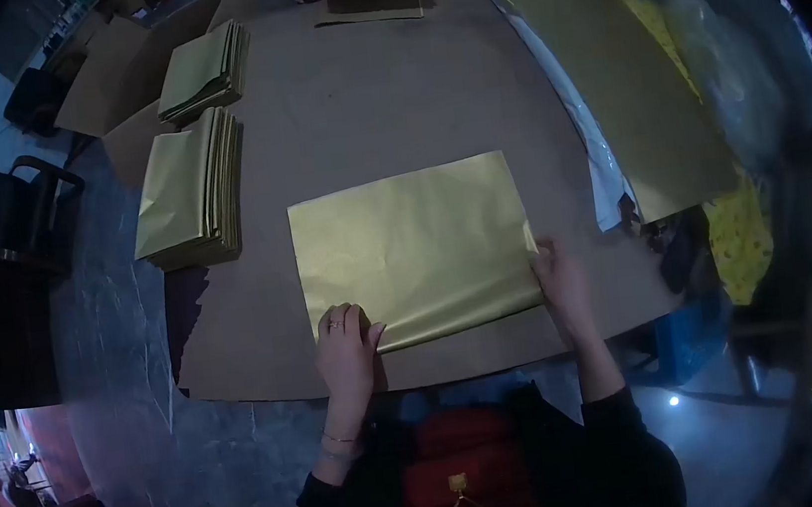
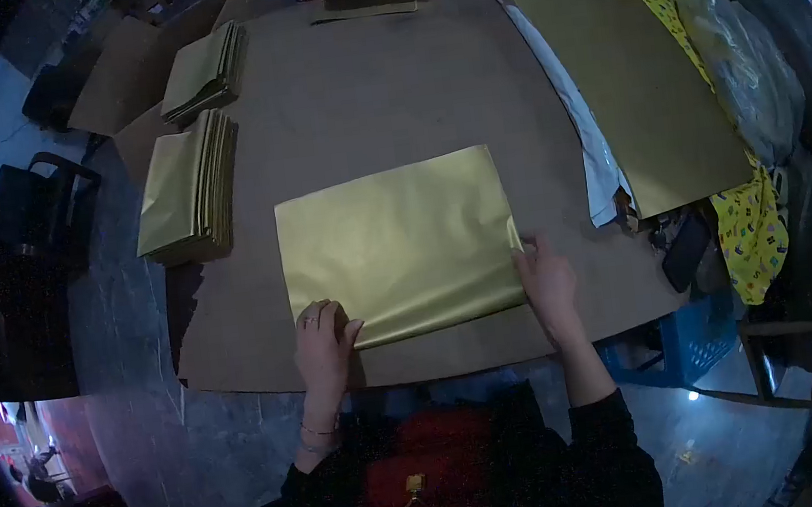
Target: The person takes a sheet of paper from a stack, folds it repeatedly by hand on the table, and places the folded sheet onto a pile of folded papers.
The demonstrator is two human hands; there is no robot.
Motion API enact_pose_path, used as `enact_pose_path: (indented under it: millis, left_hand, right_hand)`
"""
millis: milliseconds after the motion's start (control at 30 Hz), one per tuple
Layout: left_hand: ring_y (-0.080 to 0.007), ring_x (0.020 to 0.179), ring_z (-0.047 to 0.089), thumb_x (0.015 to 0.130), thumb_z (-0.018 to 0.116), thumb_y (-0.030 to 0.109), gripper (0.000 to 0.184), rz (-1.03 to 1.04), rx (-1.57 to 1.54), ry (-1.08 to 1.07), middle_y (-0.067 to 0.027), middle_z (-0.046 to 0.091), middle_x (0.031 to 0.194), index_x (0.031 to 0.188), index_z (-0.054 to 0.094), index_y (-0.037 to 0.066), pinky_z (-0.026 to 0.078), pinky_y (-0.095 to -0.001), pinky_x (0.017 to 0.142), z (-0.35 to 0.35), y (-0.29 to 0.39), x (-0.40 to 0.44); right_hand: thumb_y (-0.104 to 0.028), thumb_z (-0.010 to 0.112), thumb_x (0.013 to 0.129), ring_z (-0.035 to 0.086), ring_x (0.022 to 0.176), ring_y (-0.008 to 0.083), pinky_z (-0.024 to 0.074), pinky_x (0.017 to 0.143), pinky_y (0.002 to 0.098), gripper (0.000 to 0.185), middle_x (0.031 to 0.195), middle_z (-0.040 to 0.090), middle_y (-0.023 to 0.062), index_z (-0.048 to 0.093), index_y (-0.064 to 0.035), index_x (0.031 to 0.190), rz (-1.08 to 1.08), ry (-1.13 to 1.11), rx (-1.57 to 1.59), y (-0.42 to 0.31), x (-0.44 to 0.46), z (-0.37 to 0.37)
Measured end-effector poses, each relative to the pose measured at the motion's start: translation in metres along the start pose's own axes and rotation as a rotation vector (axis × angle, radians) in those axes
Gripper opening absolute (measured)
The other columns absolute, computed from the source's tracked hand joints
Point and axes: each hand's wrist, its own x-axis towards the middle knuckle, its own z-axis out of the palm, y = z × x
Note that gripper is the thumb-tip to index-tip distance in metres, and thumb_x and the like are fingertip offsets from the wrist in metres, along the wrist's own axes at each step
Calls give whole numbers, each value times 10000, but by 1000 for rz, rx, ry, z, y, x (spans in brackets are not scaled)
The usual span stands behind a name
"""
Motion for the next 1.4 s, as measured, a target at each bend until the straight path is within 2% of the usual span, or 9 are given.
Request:
enact_pose_path:
  millis: [233, 400, 533, 667, 800, 867, 933, 1100, 1400]
  left_hand:
    - [-305, 1089, 522, 718, 716, 268, 423, -20, 2, -29, -82, 558, 1090, 1051, 556, 63, 501, -385, 816, 3, -1, -2]
    - [-302, 1110, 509, 727, 709, 269, 428, -42, 14, -61, -77, 553, 1117, 1069, 552, 65, 503, -379, 824, 4, 0, -2]
    - [-304, 1114, 506, 739, 671, 176, 389, -6, 12, -29, -94, 551, 1126, 1089, 555, 54, 491, -381, 842, 3, 0, -3]
    - [-305, 1104, 509, 764, 592, 99, 347, 22, -17, 31, -111, 542, 1134, 1104, 555, 43, 469, -386, 847, 13, -9, -8]
    - [-304, 1064, 521, 764, 658, 158, 374, 50, -18, 98, -116, 536, 1116, 1107, 554, 48, 457, -387, 827, 14, -8, -10]
    - [-303, 1058, 521, 754, 690, 177, 400, 51, -44, 118, -117, 533, 1115, 1107, 554, 48, 455, -389, 827, 17, -7, -10]
    - [-315, 1054, 518, 735, 720, 190, 427, 49, -39, 115, -124, 529, 1118, 1100, 554, 44, 456, -400, 819, 19, -10, -11]
    - [-327, 1058, 517, 752, 714, 210, 411, 48, -70, 129, -130, 529, 1123, 1092, 553, 42, 457, -414, 811, 19, -11, -12]
    - [-325, 1023, 526, 772, 696, 213, 395, 44, -101, 161, -143, 528, 1125, 1099, 550, 47, 455, -412, 810, 20, -10, -14]
  right_hand:
    - [-278, 594, 843, 586, 924, 316, 463, 722, 439, 334, 1068, 594, 116, 533, -128, 1135, -36, 155, -448, -27, -9, 2]
    - [-144, 560, 864, 495, 1099, 333, 380, 938, 440, 334, 1261, 483, 138, 511, -29, 1174, -662, 56, -107, -60, -22, 39]
    - [-181, 454, 934, 274, 1329, 369, 230, 1090, 435, 483, 1446, 257, 227, 320, 12, 1356, -681, -414, 648, -117, -65, 99]
    - [-319, 306, 984, 143, 1397, 299, 141, 1121, 382, 608, 1513, 85, 189, 96, 29, 1436, -808, -454, 721, -131, -83, 140]
    - [-361, 273, 985, 89, 1407, 290, 106, 1127, 364, 650, 1515, 57, 199, 35, 43, 1435, -672, -531, 704, -115, -76, 124]
    - [-112, 317, 926, 72, 1403, 337, 88, 1135, 403, 588, 1507, 78, 209, 63, 18, 1440, -672, -471, 670, -103, -72, 111]
    - [-68, 317, 903, 61, 1407, 323, 80, 1135, 392, 614, 1510, 74, 205, 37, 16, 1444, -630, -477, 664, -93, -70, 88]
    - [-312, 241, 994, 51, 1409, 285, 86, 1132, 385, 605, 1518, 65, 177, -1, 8, 1447, -573, -301, 671, -44, -50, 58]
    - [-354, 220, 993, 90, 1403, 282, 105, 1131, 382, 609, 1514, 96, 171, 23, -3, 1450, -315, -30, 854, 6, -21, 27]
